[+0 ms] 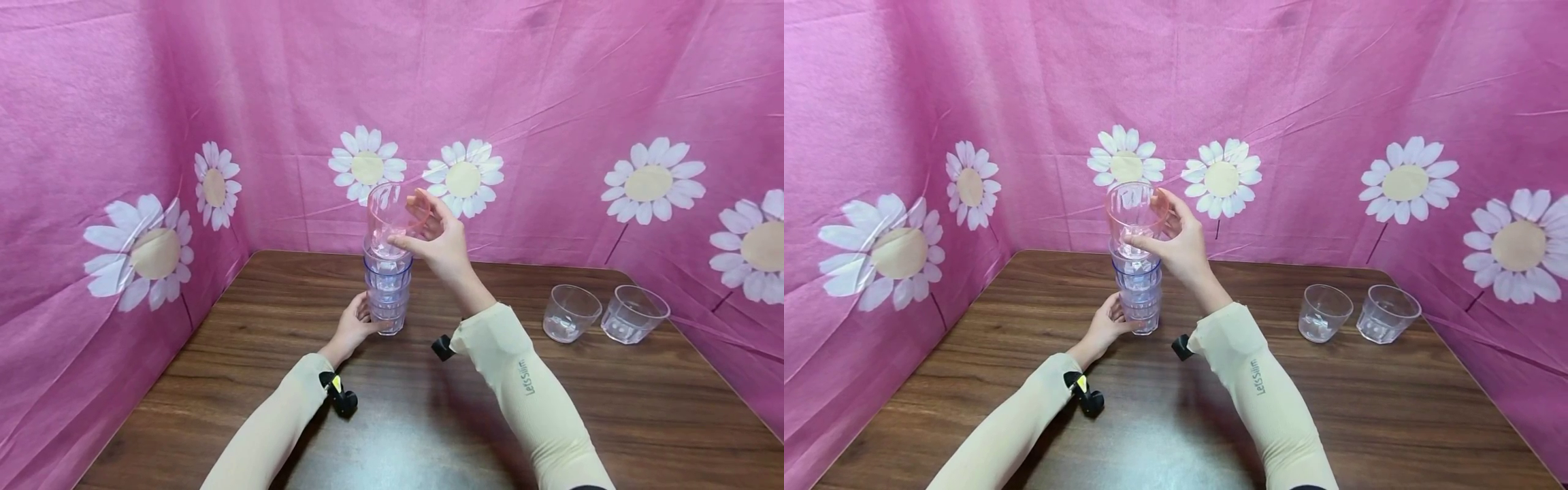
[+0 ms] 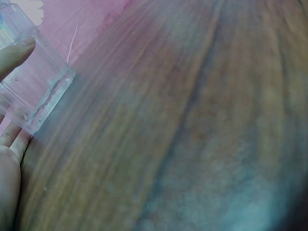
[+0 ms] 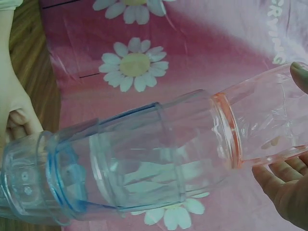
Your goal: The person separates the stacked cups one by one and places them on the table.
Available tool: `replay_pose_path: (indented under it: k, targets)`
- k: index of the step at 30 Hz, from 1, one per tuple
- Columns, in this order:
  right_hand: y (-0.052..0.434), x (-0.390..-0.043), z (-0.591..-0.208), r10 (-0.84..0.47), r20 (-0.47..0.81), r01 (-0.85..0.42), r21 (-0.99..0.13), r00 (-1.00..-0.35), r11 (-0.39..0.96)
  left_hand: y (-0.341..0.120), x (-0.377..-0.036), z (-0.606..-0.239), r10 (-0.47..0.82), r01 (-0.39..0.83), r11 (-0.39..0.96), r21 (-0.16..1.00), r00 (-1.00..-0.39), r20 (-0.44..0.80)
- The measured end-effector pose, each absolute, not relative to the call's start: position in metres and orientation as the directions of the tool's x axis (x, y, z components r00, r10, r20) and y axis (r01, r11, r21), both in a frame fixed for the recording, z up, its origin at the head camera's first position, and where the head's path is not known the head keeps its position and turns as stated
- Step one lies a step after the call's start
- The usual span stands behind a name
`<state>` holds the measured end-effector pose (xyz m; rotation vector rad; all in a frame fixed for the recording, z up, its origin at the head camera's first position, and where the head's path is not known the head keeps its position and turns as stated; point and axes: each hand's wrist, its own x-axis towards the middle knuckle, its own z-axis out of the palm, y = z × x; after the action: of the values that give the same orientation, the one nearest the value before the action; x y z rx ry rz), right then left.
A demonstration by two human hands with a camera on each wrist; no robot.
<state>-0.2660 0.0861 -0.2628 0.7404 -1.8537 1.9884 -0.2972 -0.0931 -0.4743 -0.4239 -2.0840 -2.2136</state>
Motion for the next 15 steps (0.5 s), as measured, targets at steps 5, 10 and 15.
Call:
replay_pose_path:
  k: [5,10,15]
  targets:
    - [0.093,-0.263,-0.259,-0.088,0.579,-0.569,-0.814,-0.81,-0.115,-0.093,-0.298,-0.475,0.129,0.238,-0.074,0.968,-0.961,0.246]
    - [0.1,-0.262,-0.26,-0.067,0.587,-0.58,-0.808,-0.806,-0.103,-0.093,-0.297,-0.473,0.133,0.242,-0.077,0.967,-0.959,0.25]
    - [0.109,-0.26,-0.262,-0.044,0.593,-0.589,-0.804,-0.804,-0.082,-0.093,-0.296,-0.473,0.137,0.248,-0.086,0.965,-0.956,0.258]
